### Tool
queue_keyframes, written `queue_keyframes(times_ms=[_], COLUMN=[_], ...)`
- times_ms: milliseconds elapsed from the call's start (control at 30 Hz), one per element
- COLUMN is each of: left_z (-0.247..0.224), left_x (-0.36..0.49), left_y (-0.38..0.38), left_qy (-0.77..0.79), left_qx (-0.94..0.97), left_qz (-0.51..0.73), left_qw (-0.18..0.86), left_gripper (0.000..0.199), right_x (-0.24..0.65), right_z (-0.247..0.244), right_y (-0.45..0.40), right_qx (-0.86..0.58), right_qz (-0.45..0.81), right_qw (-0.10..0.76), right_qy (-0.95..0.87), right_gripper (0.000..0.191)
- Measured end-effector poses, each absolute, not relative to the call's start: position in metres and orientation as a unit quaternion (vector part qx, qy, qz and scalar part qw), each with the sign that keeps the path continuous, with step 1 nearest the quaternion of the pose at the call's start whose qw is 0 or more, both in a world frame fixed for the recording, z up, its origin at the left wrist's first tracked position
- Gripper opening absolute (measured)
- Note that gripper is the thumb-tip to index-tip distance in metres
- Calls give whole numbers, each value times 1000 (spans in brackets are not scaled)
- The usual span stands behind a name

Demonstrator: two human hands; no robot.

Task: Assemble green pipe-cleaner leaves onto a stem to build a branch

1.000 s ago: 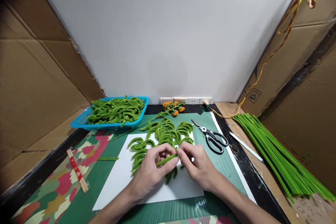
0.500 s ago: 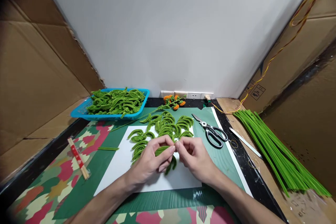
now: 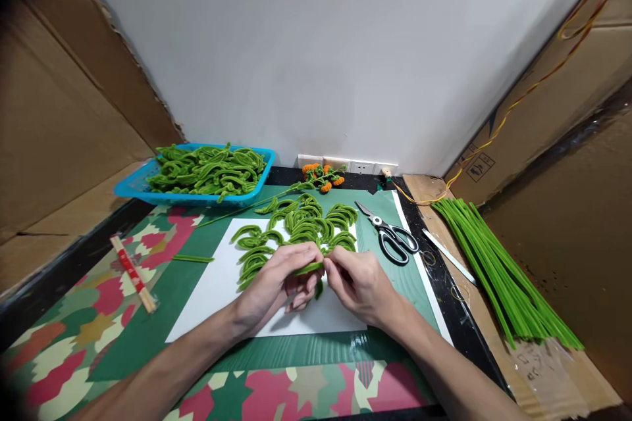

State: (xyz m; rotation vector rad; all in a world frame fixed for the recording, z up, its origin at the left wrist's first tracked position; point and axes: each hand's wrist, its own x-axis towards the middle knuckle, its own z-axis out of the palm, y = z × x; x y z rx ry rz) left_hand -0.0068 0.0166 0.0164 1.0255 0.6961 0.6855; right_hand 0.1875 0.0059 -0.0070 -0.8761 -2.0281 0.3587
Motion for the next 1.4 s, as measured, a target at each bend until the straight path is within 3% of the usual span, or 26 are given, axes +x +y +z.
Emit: queue_keyframes(times_ms=[167, 300, 367, 467, 533, 600, 633, 700, 767, 833, 900, 1000, 1100, 1200, 1333, 1400], left_z=[15, 14, 15, 17, 18, 18, 18, 17, 17, 16, 14, 13, 14, 16, 11, 8], left_x=[-9, -9, -9, -14, -17, -18, -17, -14, -11, -9, -8, -5, -3, -6, -17, -21], left_y=[18, 16, 17, 21, 24, 24, 23, 21, 18, 18, 19, 19, 17, 17, 22, 24], left_qy=[274, 281, 310, 286, 222, 194, 206, 270, 341, 362, 337, 301, 293, 333, 291, 248], left_qx=[400, 451, 578, 827, 910, 931, 925, 884, 788, 652, 529, 437, 441, 590, 853, 897], left_qz=[266, 293, 336, 364, 332, 308, 315, 345, 358, 329, 296, 293, 306, 345, 359, 337], left_qw=[833, 795, 676, 318, 110, 31, 42, 162, 366, 579, 720, 795, 791, 650, 245, 141], left_gripper=[33, 36, 28, 20, 25, 29, 29, 23, 17, 26, 33, 34, 32, 23, 17, 24], right_x=[192, 187, 182, 178, 180, 185, 187, 192, 196, 197, 198, 199, 196, 188, 181, 180], right_z=[-10, -6, -3, 1, 5, 9, 11, 11, 10, 8, 5, 3, 3, 4, 6, 6], right_y=[8, 3, 2, 5, 9, 12, 13, 12, 10, 7, 7, 7, 6, 6, 11, 14], right_qx=[-327, -374, -396, -387, -375, -370, -373, -392, -409, -404, -382, -359, -382, -408, -370, -362], right_qz=[78, 247, 414, 627, 701, 717, 699, 611, 477, 355, 269, 211, 266, 453, 709, 749], right_qw=[437, 456, 463, 437, 391, 358, 358, 379, 403, 408, 408, 413, 429, 450, 400, 376], right_qy=[-834, -769, -676, -516, -464, -470, -494, -574, -665, -737, -784, -810, -774, -652, -447, -407], right_gripper=[24, 31, 40, 53, 57, 59, 58, 51, 40, 30, 24, 19, 22, 35, 56, 59])
